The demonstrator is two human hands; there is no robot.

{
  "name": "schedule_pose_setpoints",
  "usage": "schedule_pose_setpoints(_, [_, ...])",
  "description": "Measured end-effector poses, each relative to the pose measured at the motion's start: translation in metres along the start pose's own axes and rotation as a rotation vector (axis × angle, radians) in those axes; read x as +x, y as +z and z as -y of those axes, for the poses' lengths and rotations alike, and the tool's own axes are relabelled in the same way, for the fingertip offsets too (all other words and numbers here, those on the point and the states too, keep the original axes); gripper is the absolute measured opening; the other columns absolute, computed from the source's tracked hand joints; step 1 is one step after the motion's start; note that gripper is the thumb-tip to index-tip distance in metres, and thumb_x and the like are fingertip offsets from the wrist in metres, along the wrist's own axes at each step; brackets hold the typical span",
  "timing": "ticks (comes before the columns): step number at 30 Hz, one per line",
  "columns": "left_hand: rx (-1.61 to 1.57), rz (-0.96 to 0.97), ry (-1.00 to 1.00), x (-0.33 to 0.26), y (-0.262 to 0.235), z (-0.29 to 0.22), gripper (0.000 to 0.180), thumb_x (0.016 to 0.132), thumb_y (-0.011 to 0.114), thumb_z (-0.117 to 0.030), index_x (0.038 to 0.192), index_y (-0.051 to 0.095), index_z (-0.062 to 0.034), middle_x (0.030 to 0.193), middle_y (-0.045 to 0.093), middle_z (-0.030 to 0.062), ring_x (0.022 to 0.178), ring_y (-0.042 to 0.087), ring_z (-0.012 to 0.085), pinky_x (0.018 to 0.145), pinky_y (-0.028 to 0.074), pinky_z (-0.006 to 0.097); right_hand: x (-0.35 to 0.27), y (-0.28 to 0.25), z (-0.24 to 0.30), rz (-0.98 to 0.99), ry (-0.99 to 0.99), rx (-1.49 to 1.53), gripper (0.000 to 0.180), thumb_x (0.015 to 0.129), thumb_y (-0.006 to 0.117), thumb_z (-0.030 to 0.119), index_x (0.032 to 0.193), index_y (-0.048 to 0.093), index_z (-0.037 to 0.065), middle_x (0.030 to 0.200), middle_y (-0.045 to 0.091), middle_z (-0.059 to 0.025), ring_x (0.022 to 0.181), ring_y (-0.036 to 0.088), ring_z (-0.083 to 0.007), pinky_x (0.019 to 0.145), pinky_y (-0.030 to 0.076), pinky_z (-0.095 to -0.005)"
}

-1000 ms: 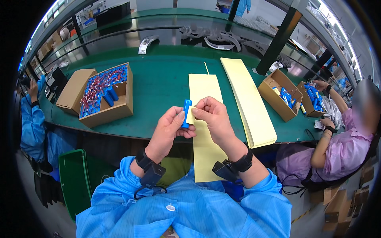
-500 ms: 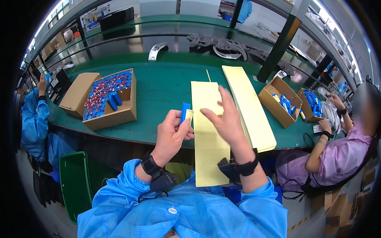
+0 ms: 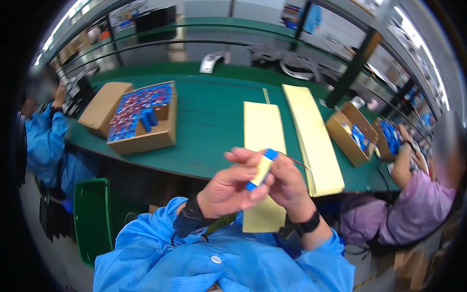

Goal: Assembling electronic components by wrapping blue battery cells with adhesive strips.

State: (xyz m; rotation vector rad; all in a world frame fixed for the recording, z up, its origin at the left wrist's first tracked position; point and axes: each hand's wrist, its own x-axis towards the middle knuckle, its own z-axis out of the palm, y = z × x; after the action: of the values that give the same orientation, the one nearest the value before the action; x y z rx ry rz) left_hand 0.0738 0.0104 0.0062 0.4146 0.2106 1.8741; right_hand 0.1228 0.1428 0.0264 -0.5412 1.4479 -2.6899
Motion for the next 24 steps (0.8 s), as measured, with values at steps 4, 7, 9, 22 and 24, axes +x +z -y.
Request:
schedule_pose_setpoints(4, [0.454,-0.113,-0.178,-0.004,0.011,-0.010,0.026,0.087,0.053,-0.013,0.109,0.051,0.0011,0.072,0.062,0.0085,0.056,0.060,0.0135,0.051,0.047,0.024,-0.009,-0.009,0.018,-0.411,-0.179,-0.192,0.037,0.096,0.041,0.031,0.108,0.053,-0.002,0.086,0.057,-0.0062,0.076,0.055,-0.0127,0.072,0.047,-0.0283])
schedule_pose_setpoints(7, [1.369,-0.315,0.135,-0.030,0.019,-0.036,0.027,0.091,0.048,-0.014,0.113,0.047,-0.0004,0.074,0.064,0.0101,0.058,0.063,0.0150,0.054,0.051,0.027,-0.016,-0.091,0.081,-0.699,-0.345,-0.899,0.036,0.096,0.044,0.028,0.119,0.054,0.003,0.083,0.055,-0.0017,0.065,0.045,-0.0044,0.060,0.038,-0.0185])
schedule_pose_setpoints(9, [2.078,-0.458,0.662,-0.049,0.006,-0.080,0.020,0.086,0.052,-0.010,0.105,0.055,-0.0046,0.073,0.062,0.0125,0.062,0.064,0.0238,0.057,0.050,0.033,-0.053,-0.199,0.148,-1.102,-0.152,-1.447,0.034,0.095,0.044,0.022,0.120,0.056,0.003,0.085,0.062,-0.0077,0.069,0.055,-0.0131,0.064,0.044,-0.0259])
schedule_pose_setpoints(22, [3.423,-0.411,-0.377,-0.075,-0.046,-0.213,0.012,0.074,0.058,-0.013,0.068,0.068,-0.0141,0.069,0.063,0.0049,0.070,0.064,0.0195,0.057,0.048,0.032,-0.088,-0.274,0.166,-1.111,0.535,-2.373,0.025,0.084,0.044,0.011,0.100,0.060,-0.001,0.101,0.060,-0.0258,0.096,0.056,-0.0418,0.085,0.045,-0.0463])
schedule_pose_setpoints(24, [3.532,-0.274,-0.600,-0.066,-0.039,-0.211,0.013,0.074,0.058,-0.014,0.066,0.068,-0.0157,0.068,0.064,0.0027,0.073,0.064,0.0182,0.062,0.046,0.032,-0.066,-0.229,0.148,-1.084,0.142,-2.397,0.028,0.081,0.049,0.007,0.106,0.060,0.000,0.100,0.061,-0.0223,0.098,0.056,-0.0390,0.088,0.044,-0.0438])
